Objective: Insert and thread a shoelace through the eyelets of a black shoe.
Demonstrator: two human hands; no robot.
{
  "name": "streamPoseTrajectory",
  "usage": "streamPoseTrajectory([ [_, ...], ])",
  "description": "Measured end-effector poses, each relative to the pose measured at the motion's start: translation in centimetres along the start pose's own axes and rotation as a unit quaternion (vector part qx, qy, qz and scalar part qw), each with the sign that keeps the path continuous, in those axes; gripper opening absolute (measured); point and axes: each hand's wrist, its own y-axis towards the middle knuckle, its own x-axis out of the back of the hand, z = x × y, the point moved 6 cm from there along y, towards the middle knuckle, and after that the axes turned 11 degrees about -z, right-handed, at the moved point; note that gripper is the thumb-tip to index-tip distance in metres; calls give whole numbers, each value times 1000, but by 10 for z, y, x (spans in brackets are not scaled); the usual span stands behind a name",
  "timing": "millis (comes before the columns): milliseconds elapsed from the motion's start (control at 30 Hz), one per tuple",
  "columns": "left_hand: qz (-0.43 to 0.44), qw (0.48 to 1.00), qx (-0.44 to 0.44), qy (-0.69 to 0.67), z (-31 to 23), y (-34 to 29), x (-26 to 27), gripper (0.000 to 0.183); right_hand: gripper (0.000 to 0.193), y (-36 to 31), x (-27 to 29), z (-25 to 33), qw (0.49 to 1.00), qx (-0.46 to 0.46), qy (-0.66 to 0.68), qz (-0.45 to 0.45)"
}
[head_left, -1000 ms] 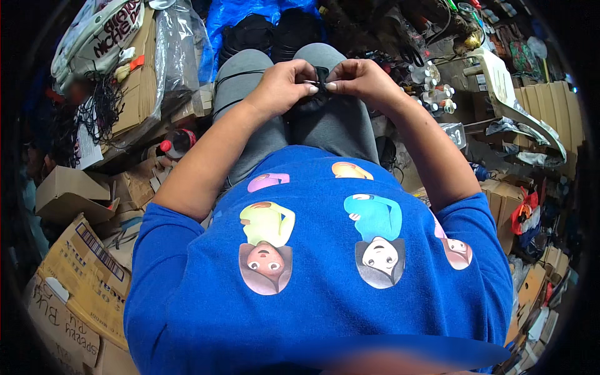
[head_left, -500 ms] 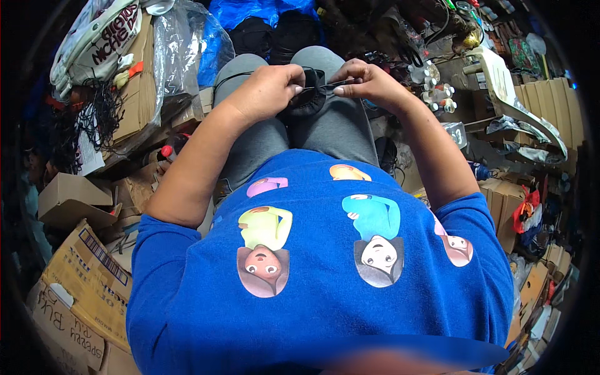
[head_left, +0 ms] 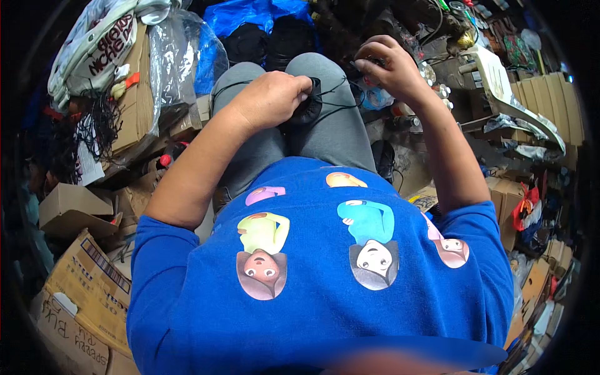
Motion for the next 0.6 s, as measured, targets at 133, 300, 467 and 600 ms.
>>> streamPoseTrajectory([
  [133, -9, 999, -24, -32, 0, -3, 1, 13, 7, -17, -22, 68, 947, 273, -136, 95],
  [300, -15, 999, -22, -36, 11, -15, 1, 15, 4, -17, -48, 74, 942, 281, -122, 136],
  [467, -59, 997, -50, 1, 29, -47, 24, 16, 6, -28, -41, 36, 953, 274, -65, 111],
  [600, -125, 982, 138, 25, 54, -91, 81, 9, 14, -39, 3, -39, 980, -131, -32, 144],
])
